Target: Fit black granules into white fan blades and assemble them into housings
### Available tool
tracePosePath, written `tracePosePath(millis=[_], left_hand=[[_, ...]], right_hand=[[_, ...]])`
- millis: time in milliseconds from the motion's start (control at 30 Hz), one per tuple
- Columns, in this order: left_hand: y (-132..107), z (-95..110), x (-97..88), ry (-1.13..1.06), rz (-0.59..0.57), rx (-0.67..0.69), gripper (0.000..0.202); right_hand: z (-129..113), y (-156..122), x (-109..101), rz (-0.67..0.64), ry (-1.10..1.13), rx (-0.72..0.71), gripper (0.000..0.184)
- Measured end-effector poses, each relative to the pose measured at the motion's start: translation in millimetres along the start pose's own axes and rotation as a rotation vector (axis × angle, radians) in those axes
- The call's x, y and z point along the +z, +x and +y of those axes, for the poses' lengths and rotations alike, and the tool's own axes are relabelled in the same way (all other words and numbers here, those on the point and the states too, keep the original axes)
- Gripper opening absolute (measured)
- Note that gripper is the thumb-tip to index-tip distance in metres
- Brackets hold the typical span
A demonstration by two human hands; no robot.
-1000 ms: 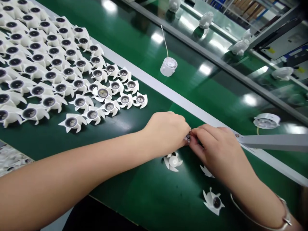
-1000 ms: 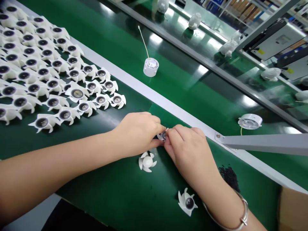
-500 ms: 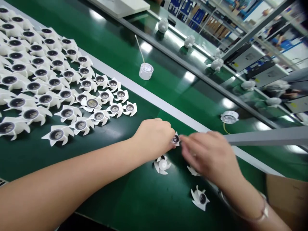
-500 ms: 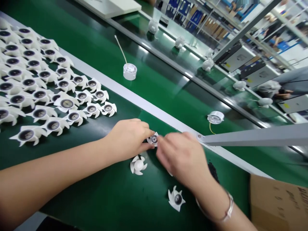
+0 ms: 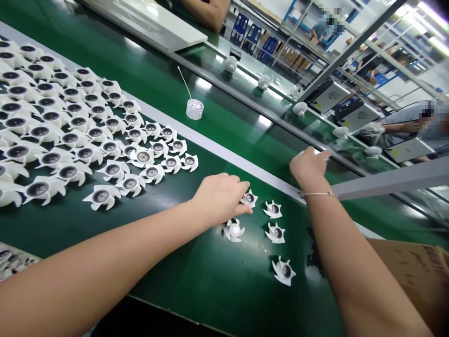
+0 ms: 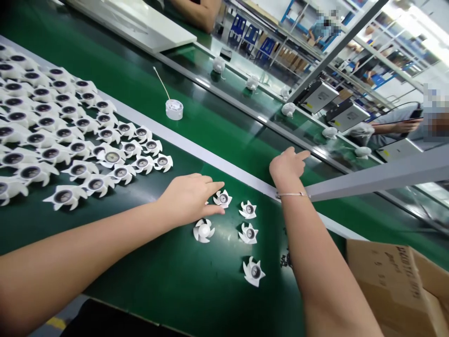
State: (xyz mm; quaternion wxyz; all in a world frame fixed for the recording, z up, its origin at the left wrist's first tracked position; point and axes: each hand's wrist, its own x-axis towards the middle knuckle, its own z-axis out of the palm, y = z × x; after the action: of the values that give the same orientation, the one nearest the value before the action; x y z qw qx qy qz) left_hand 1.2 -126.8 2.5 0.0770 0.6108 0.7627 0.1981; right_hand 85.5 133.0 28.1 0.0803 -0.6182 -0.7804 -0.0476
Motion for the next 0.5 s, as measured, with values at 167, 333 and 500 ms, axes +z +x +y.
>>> tracePosePath(millis=[167, 333, 500], left_hand=[[-1.7, -7.4, -7.8, -0.042, -0.077, -0.02, 0.065], [0.9, -14.4, -15.0, -0.163, -0.102, -0.059, 0.086], [3.3, -15.9, -19.0, -0.258, -0.105, -0.112, 0.089]], right_hand=[[25.0, -58.8, -43.4, 0.023, 0.484, -0.58, 0.064], [35.4, -121.7, -65.2, -0.151, 0.481, -0.999, 0.035], [34.3, -138.0, -59.2, -0.166, 0.457, -1.142, 0.03]])
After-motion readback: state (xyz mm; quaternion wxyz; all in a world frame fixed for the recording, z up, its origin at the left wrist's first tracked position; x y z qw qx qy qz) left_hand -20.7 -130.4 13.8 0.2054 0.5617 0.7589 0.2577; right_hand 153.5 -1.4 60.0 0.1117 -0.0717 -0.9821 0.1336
